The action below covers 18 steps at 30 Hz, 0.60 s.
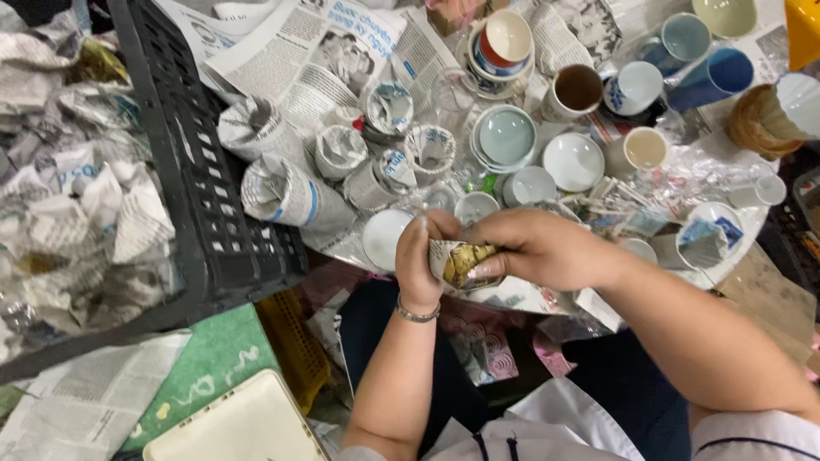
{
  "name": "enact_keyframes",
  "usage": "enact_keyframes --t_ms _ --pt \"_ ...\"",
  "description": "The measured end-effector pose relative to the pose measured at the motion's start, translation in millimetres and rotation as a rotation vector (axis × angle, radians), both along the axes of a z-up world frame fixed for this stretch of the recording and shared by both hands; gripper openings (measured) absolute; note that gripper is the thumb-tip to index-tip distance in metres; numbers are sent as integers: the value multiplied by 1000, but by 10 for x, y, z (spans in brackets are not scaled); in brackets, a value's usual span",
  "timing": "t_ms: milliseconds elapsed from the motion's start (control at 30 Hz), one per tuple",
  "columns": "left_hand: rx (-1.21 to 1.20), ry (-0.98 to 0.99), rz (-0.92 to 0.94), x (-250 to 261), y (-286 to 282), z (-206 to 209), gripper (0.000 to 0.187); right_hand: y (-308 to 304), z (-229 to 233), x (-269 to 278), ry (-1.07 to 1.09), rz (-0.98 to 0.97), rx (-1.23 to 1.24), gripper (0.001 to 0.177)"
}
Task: The person wraps small ceramic items, including cups and bowls, with newspaper. They fold the paper around each item and place the wrapped pieces on a nearby table.
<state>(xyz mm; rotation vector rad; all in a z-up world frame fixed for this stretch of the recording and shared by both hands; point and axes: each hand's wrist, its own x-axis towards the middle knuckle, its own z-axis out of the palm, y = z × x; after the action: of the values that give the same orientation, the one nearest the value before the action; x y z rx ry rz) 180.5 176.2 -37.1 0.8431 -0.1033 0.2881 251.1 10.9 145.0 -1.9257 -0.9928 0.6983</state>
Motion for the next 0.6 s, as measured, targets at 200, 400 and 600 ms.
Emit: enact_keyframes --t_ms 200,400,600 --pt "78 13 378 400 159 303 63 372 -25 927 -288 -99 -124 26" --pt "315 88 424 486 161 376 55 829 -587 2261 -605 -441 -254 32" --pt "470 114 500 476 260 351 40 986 -1174 2935 -909 -190 -534 34"
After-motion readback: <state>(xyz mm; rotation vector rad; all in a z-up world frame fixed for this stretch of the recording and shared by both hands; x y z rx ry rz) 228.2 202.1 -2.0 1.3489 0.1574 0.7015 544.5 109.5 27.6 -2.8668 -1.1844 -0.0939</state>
